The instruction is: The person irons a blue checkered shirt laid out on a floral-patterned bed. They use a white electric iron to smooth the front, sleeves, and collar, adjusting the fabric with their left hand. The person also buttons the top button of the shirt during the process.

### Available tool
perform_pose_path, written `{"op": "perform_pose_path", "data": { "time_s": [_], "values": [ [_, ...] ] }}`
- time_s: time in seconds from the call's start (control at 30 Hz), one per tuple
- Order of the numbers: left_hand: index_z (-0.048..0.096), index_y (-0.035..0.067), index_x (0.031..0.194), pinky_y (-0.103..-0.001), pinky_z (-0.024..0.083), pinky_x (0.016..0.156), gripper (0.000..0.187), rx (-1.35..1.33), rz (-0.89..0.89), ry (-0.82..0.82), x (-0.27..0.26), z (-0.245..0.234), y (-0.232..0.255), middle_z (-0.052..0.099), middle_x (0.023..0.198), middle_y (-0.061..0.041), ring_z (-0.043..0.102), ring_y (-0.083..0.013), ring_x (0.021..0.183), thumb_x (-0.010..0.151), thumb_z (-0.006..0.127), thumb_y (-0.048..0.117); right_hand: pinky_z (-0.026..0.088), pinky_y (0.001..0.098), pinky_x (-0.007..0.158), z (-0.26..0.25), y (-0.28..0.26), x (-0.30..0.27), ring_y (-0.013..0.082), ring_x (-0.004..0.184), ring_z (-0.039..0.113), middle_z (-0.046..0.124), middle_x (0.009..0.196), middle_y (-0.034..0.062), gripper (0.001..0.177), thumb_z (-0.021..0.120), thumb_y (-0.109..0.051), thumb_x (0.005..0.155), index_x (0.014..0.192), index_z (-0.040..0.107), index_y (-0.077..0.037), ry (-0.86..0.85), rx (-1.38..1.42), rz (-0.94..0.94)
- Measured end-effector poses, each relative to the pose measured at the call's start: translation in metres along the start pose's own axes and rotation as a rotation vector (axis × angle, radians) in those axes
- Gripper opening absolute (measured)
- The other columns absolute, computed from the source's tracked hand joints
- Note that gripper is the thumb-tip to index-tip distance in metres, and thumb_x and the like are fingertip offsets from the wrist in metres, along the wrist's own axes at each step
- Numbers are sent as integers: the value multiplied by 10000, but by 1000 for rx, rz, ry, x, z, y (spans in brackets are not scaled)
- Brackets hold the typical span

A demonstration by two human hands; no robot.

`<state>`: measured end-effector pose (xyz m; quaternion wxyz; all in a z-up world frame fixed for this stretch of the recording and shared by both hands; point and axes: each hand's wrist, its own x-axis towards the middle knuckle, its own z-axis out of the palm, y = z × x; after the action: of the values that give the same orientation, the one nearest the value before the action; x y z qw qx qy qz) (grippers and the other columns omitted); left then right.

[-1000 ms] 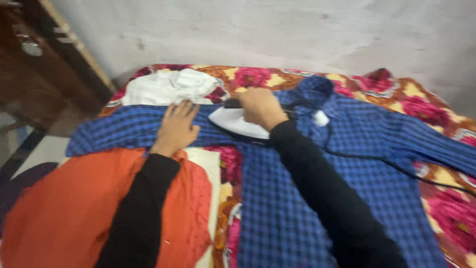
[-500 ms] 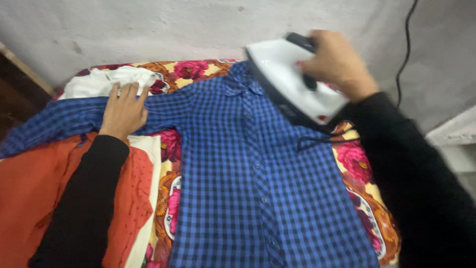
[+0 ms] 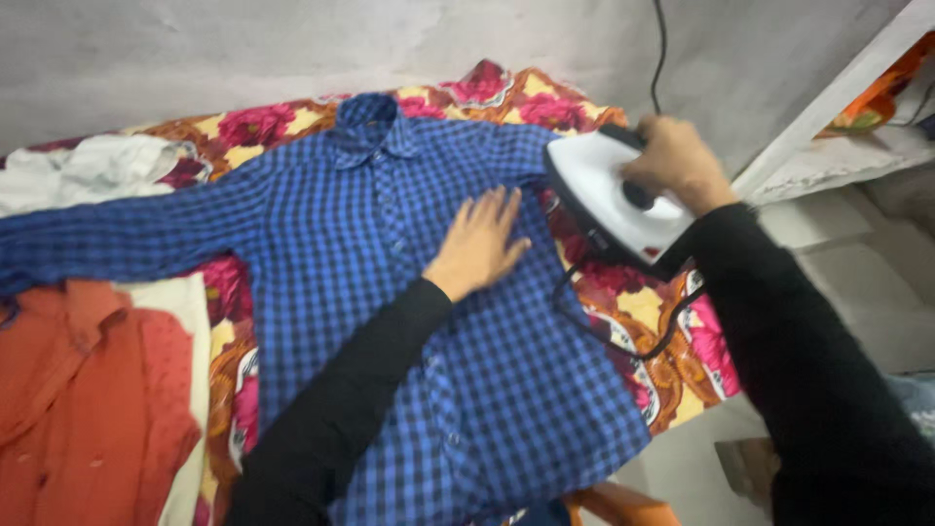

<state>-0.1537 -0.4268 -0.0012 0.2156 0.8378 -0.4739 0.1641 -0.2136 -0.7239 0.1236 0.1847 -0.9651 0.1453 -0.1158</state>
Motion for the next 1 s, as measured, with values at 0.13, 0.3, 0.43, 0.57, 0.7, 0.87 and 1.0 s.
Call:
{"op": "perform_pose_path", "data": {
  "time_s": [0.13, 0.3, 0.43, 0.57, 0.7, 0.87, 1.0],
  "values": [
    [385, -32, 1524, -619, 230, 1156, 782, -31, -25, -101, 7, 46, 14, 363, 1555, -309, 329, -455, 1449, 968, 528, 499, 567, 426, 693, 24, -2, 15, 336, 727, 723, 738, 845, 233, 552, 858, -267, 695, 1119, 692, 46, 83, 3, -168],
    [475, 14, 1490, -607, 208, 1219, 712, 17, -13, -81, -6, 52, 15, 382, 1577, -303, 317, -448, 1496, 981, 510, 511, 578, 467, 807, 31, -47, 40, 409, 861, 747, 740, 956, 256, 642, 772, -253, 732, 1324, 615, -63, -29, 92, -83],
    [573, -1, 1391, -588, 270, 1183, 622, 19, 3, -10, 0, 41, 21, 494, 1469, -294, 412, -437, 1424, 942, 564, 428, 542, 470, 901, 62, -73, 86, 412, 1015, 699, 727, 1060, 257, 490, 770, -225, 764, 1200, 673, -22, 108, 81, -322],
    [662, 8, 1248, -509, 370, 1207, 433, -28, 67, -79, -10, 27, 30, 608, 1402, -223, 530, -372, 1369, 954, 580, 315, 542, 473, 886, 105, -92, 125, 414, 1009, 701, 723, 1065, 255, 535, 725, -205, 765, 1274, 648, -62, 35, 120, -346],
    [638, 7, 1306, -524, 350, 1221, 481, -132, 106, -70, -25, 10, 36, 561, 1479, -241, 496, -386, 1423, 965, 572, 340, 536, 484, 894, 123, -118, 141, 415, 1011, 696, 716, 1064, 255, 573, 721, -214, 750, 1304, 631, -96, -52, 94, -287],
    [498, 12, 1485, -580, 215, 1236, 669, -209, 163, -171, -49, -1, 34, 402, 1589, -290, 328, -418, 1510, 969, 540, 435, 531, 535, 888, 154, -138, 150, 428, 1053, 672, 716, 1100, 227, 580, 672, -157, 754, 1332, 628, -154, -75, -44, -247],
    [486, 4, 1520, -580, 158, 1260, 703, -223, 160, -192, -47, 1, 30, 386, 1628, -286, 268, -403, 1556, 975, 522, 446, 532, 555, 895, 175, -136, 172, 444, 1051, 675, 716, 1103, 236, 572, 668, -165, 782, 1352, 620, -155, -18, -64, -243]
  ]
}}
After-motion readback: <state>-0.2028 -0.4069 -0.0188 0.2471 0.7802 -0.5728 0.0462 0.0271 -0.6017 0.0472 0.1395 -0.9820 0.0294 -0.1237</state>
